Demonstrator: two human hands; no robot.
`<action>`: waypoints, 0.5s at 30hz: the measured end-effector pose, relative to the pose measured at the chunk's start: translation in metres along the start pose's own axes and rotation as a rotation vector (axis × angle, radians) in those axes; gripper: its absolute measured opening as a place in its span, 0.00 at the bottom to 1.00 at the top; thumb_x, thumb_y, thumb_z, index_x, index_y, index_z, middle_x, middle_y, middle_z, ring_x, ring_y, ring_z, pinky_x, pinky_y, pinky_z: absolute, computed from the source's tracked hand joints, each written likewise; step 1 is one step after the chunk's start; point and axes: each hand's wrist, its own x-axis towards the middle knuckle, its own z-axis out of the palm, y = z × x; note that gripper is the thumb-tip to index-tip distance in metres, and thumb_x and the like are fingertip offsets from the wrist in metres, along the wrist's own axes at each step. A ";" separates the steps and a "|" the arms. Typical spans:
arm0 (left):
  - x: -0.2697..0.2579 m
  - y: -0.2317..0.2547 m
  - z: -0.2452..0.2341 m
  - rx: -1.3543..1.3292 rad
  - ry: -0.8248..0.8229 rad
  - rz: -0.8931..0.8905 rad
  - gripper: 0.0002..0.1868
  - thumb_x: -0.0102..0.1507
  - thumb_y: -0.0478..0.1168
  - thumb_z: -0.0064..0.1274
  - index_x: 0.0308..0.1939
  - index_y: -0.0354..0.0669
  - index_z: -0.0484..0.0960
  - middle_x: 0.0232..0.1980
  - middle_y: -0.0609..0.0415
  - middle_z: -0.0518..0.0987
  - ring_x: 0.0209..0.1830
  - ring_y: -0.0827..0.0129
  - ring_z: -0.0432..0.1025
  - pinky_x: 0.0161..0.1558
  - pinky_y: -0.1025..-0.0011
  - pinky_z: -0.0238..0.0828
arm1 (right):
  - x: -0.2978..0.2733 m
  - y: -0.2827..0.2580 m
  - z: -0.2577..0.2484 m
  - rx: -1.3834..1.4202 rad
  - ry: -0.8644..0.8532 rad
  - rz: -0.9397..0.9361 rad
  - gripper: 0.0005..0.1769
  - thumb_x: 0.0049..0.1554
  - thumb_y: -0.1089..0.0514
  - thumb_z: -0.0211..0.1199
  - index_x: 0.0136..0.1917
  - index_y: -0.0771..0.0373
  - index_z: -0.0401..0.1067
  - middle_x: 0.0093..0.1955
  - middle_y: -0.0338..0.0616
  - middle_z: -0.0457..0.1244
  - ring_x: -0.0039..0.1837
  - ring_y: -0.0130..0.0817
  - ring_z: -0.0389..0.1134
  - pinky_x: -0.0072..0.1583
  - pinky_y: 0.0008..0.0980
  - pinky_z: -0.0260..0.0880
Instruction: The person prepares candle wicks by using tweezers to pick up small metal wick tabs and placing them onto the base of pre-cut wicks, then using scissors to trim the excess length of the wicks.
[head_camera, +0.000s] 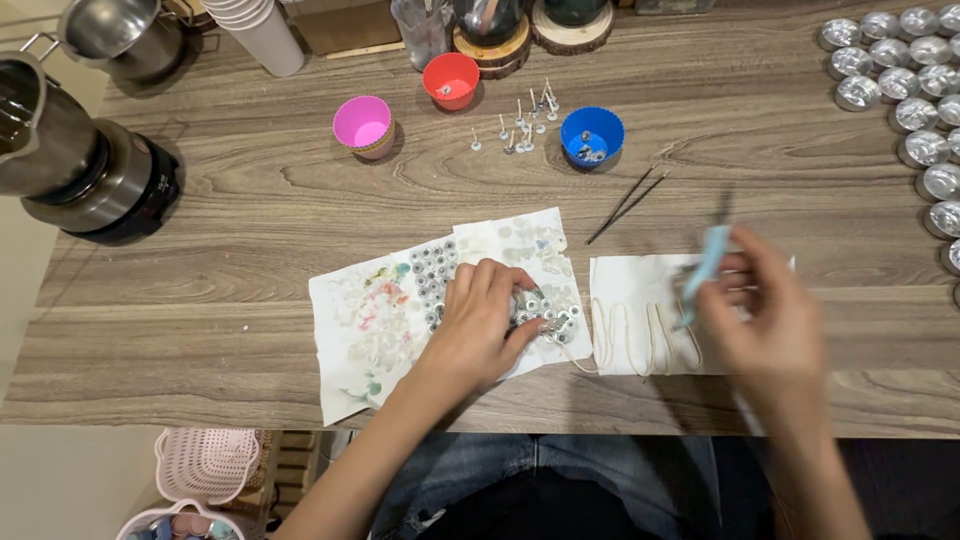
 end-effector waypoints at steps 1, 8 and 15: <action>0.001 -0.001 0.000 -0.014 -0.007 0.004 0.24 0.60 0.45 0.63 0.55 0.39 0.74 0.52 0.46 0.70 0.55 0.53 0.61 0.59 0.56 0.57 | 0.000 -0.004 0.010 -0.029 -0.064 0.027 0.29 0.59 0.63 0.59 0.73 0.65 0.65 0.50 0.47 0.70 0.50 0.33 0.72 0.51 0.32 0.76; 0.001 -0.002 0.000 -0.056 0.014 0.048 0.23 0.59 0.44 0.63 0.54 0.38 0.73 0.52 0.46 0.70 0.55 0.54 0.62 0.60 0.57 0.57 | 0.024 -0.027 0.061 -0.029 -0.398 0.106 0.34 0.57 0.61 0.59 0.75 0.59 0.58 0.56 0.39 0.73 0.40 0.28 0.66 0.45 0.30 0.71; 0.004 0.001 -0.009 -0.112 -0.049 0.060 0.22 0.61 0.42 0.62 0.54 0.39 0.71 0.52 0.47 0.69 0.55 0.56 0.63 0.58 0.59 0.58 | 0.028 -0.028 0.064 -0.211 -0.413 0.205 0.34 0.54 0.59 0.63 0.73 0.54 0.63 0.51 0.35 0.73 0.38 0.26 0.64 0.45 0.30 0.70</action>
